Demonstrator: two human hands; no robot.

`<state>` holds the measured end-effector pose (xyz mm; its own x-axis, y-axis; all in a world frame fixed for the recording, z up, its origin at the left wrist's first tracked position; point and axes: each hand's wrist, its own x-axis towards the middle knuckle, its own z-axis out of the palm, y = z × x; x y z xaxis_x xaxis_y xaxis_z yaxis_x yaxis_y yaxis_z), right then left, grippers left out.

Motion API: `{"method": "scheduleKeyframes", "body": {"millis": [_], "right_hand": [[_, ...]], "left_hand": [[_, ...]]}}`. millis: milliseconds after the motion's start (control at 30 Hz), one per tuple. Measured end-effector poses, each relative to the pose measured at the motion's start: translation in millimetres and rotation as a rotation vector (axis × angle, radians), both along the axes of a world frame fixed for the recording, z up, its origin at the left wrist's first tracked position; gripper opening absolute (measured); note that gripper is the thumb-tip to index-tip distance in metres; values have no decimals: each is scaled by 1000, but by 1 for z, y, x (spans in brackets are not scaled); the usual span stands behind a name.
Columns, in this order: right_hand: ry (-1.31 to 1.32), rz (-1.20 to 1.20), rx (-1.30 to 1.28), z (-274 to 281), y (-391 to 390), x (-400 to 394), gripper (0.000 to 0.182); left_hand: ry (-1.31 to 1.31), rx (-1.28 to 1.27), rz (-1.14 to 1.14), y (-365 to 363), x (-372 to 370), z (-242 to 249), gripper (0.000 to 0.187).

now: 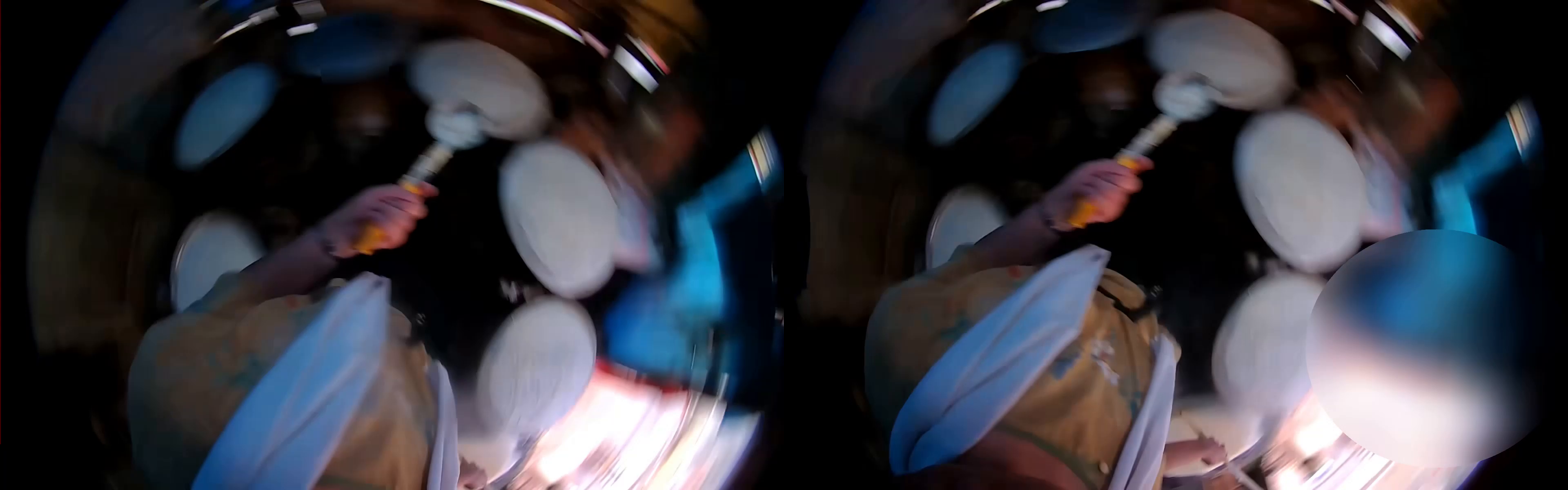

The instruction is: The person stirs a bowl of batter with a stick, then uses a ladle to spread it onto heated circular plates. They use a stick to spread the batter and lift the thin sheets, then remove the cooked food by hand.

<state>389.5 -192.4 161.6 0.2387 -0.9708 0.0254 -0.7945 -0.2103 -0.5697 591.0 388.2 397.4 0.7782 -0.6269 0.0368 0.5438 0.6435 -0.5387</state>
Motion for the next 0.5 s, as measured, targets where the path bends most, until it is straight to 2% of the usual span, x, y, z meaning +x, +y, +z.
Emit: {"method": "scheduleKeyframes", "body": {"millis": [33,100,133,167,233,333,367,433,467,500], "right_hand": [[-28,212,21,6,-7,66,30],[-101,624,95,24,13,198,30],[-120,802,151,32,21,267,30],[-144,963,208,41,38,328,30],[-165,1247,321,59,81,437,29],[-104,1528,464,74,148,581,29],[-80,1654,605,75,170,614,29],[-27,1813,733,79,220,653,29],[3,1869,841,81,246,666,30],[-48,1986,814,91,290,619,31]], "left_hand": [[-147,-57,31,-15,5,-21,35],[70,392,413,-22,-3,0,11],[86,444,512,-41,8,-7,7],[96,489,593,-51,16,-16,17],[180,484,753,-64,35,-23,19],[554,760,953,-88,84,-45,15],[679,845,1022,-97,95,-56,12],[893,780,1156,-105,119,-89,5],[976,797,1191,-100,132,-113,11],[944,716,1265,-82,87,-173,19]]}}
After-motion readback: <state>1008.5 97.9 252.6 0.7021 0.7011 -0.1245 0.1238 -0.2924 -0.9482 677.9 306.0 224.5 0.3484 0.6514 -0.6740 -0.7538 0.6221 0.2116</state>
